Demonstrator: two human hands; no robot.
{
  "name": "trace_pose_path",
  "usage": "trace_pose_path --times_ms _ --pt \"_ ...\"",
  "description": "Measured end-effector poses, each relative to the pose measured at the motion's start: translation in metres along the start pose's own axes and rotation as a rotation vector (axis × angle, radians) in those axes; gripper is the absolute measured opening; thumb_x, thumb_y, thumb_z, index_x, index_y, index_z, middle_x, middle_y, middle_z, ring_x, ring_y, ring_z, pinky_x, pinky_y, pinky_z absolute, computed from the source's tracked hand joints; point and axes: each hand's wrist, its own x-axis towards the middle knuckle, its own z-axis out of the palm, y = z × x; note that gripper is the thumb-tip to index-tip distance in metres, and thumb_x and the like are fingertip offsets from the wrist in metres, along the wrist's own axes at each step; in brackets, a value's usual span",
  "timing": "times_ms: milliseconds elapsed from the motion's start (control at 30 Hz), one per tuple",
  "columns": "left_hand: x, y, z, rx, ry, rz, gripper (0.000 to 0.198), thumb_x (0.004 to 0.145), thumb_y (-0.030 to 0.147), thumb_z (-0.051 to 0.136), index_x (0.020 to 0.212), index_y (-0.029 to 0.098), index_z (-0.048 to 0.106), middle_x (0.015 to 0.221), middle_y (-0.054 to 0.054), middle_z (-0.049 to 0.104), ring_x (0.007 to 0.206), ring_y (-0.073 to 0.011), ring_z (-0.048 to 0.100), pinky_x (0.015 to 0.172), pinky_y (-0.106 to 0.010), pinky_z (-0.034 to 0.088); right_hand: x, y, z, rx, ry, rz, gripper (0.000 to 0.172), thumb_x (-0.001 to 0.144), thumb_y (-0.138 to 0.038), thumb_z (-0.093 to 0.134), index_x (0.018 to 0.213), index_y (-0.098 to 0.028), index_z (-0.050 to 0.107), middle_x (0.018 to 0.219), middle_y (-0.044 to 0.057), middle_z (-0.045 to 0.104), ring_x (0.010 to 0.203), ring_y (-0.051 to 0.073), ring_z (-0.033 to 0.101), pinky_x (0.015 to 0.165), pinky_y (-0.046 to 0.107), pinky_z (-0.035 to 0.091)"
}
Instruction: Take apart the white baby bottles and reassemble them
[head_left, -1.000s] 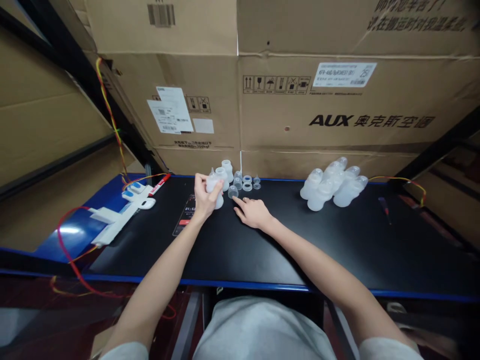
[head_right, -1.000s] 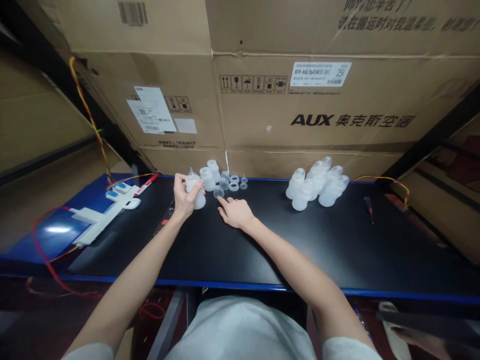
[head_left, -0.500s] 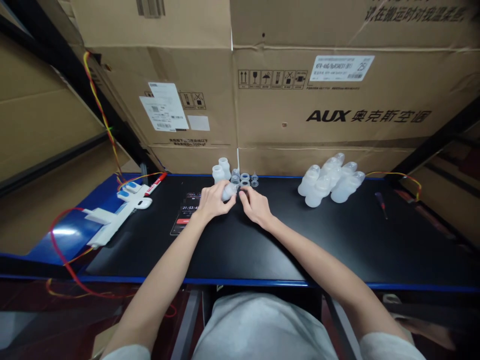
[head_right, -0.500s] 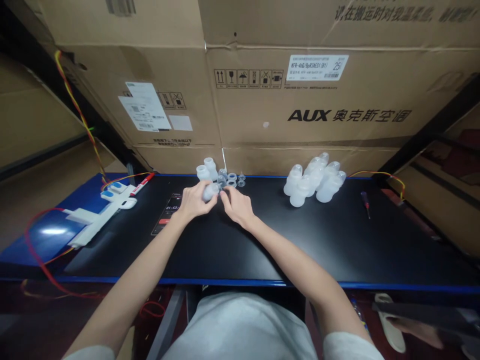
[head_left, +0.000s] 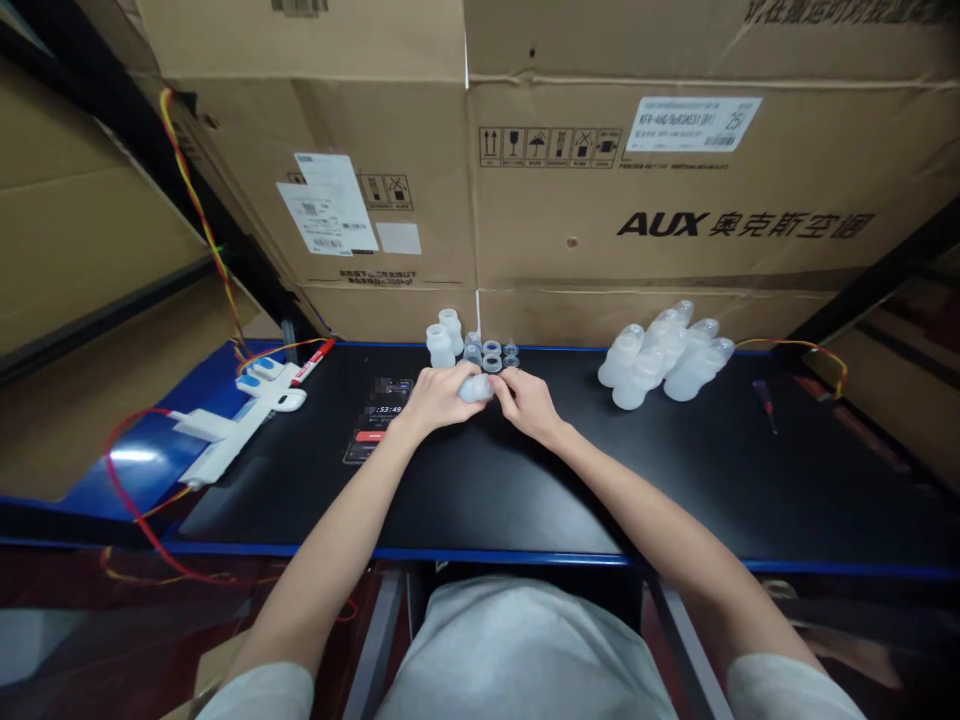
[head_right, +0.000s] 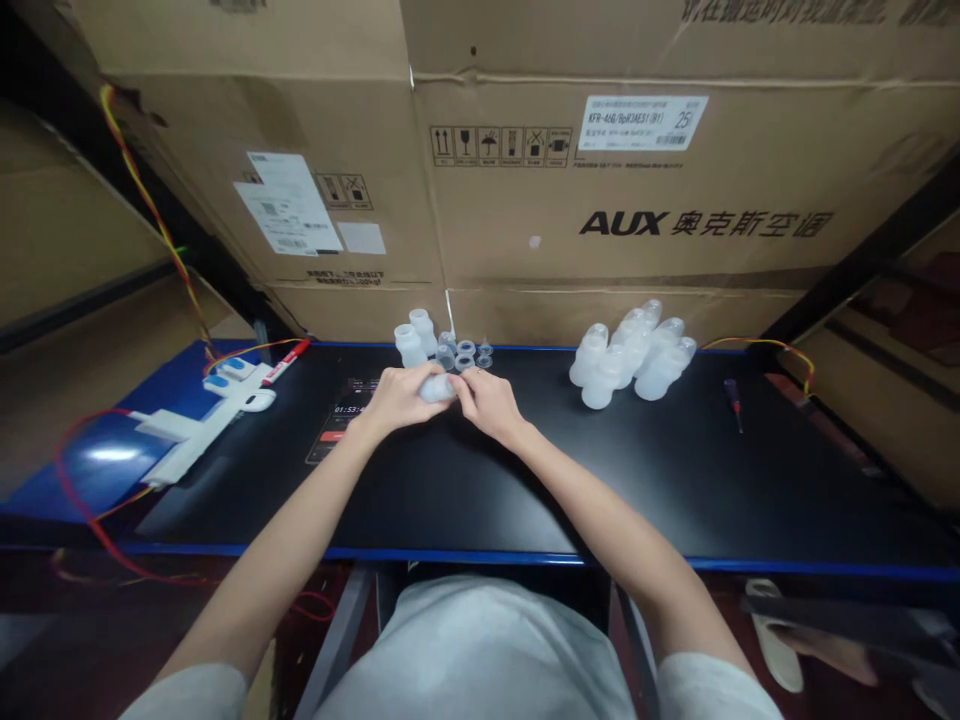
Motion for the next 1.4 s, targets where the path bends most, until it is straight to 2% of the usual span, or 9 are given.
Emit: trace_pose_path --times_ms 133,233,433,567,667,833,933,1100,1400 --pt "0.002 0.008 -0.002 -0.128 -0.047 -0.135 0.048 0.079 0.038 0.082 0.119 0.026 0.06 0.099 -0.002 0.081 0.09 -0.0302 0.081 0.075 -0.035 0.055 0.004 0.005 -0.012 -0.047 -0.007 -0.137 0.035 0.116 -0.034 0.044 0.094 -0.02 0.066 0.088 0.006 0.069 0.078 0.017 0.063 0.068 0.029 0.039" --pt "0.002 0.011 -0.001 -0.126 -0.071 -0.176 0.046 0.078 0.04 0.081 0.114 0.025 0.056 0.094 -0.003 0.079 0.086 -0.031 0.08 0.073 -0.035 0.054 0.006 0.011 -0.015 -0.081 -0.012 -0.192 0.032 0.116 -0.033 0.046 0.099 -0.019 0.069 0.091 0.006 0.071 0.077 0.016 0.063 0.066 0.029 0.04" --pt "0.002 0.008 0.002 -0.128 -0.091 -0.212 0.044 0.075 0.042 0.081 0.105 0.026 0.054 0.088 -0.002 0.076 0.077 -0.0292 0.077 0.068 -0.034 0.049 0.001 0.019 -0.008 -0.104 0.008 -0.188 0.026 0.114 -0.026 0.05 0.11 -0.021 0.076 0.1 0.006 0.077 0.081 0.016 0.068 0.069 0.026 0.045" --pt "-0.003 0.003 0.0 -0.288 -0.089 -0.222 0.035 0.073 0.041 0.081 0.095 0.027 0.057 0.078 0.003 0.073 0.07 -0.0227 0.073 0.064 -0.03 0.048 0.001 0.017 -0.01 -0.153 -0.142 -0.128 0.034 0.11 -0.018 0.046 0.116 -0.025 0.08 0.11 0.006 0.08 0.092 0.018 0.073 0.081 0.026 0.052" --pt "-0.01 -0.002 -0.001 -0.34 -0.053 -0.163 0.027 0.075 0.041 0.081 0.089 0.026 0.063 0.083 0.003 0.076 0.07 -0.0196 0.072 0.067 -0.029 0.051 0.001 0.019 -0.019 -0.165 -0.173 -0.052 0.046 0.11 -0.014 0.038 0.123 -0.027 0.08 0.118 0.007 0.079 0.102 0.017 0.075 0.089 0.026 0.055" --pt "-0.009 -0.012 -0.005 -0.4 0.157 -0.078 0.022 0.082 0.043 0.083 0.093 0.025 0.076 0.099 -0.004 0.08 0.09 -0.0225 0.075 0.086 -0.034 0.059 0.003 0.041 -0.037 -0.108 0.029 -0.014 0.041 0.113 -0.023 0.041 0.123 -0.026 0.081 0.115 0.007 0.08 0.101 0.017 0.077 0.09 0.026 0.057" --pt "-0.006 -0.021 -0.014 -0.34 0.27 -0.048 0.028 0.084 0.05 0.084 0.097 0.025 0.082 0.102 -0.007 0.075 0.096 -0.0227 0.071 0.088 -0.035 0.059 0.002 0.056 -0.038 -0.116 0.062 0.018 0.038 0.112 -0.025 0.045 0.121 -0.027 0.082 0.111 0.007 0.08 0.098 0.018 0.077 0.087 0.027 0.058" --pt "-0.009 -0.039 -0.03 -0.245 0.243 -0.121 0.037 0.088 0.058 0.081 0.105 0.025 0.084 0.081 -0.001 0.065 0.069 -0.0141 0.059 0.069 -0.028 0.051 -0.004 0.068 -0.029 -0.143 0.022 0.041 0.029 0.111 -0.029 0.056 0.124 -0.027 0.081 0.11 0.005 0.08 0.094 0.017 0.076 0.079 0.025 0.054" --pt "-0.013 -0.057 -0.035 -0.163 0.303 -0.366 0.04 0.085 0.06 0.081 0.101 0.024 0.08 0.075 0.002 0.073 0.064 -0.015 0.065 0.069 -0.028 0.052 -0.007 0.065 -0.02 -0.189 -0.063 0.065 0.029 0.109 -0.034 0.058 0.129 -0.022 0.075 0.116 0.008 0.078 0.099 0.02 0.074 0.073 0.026 0.049"
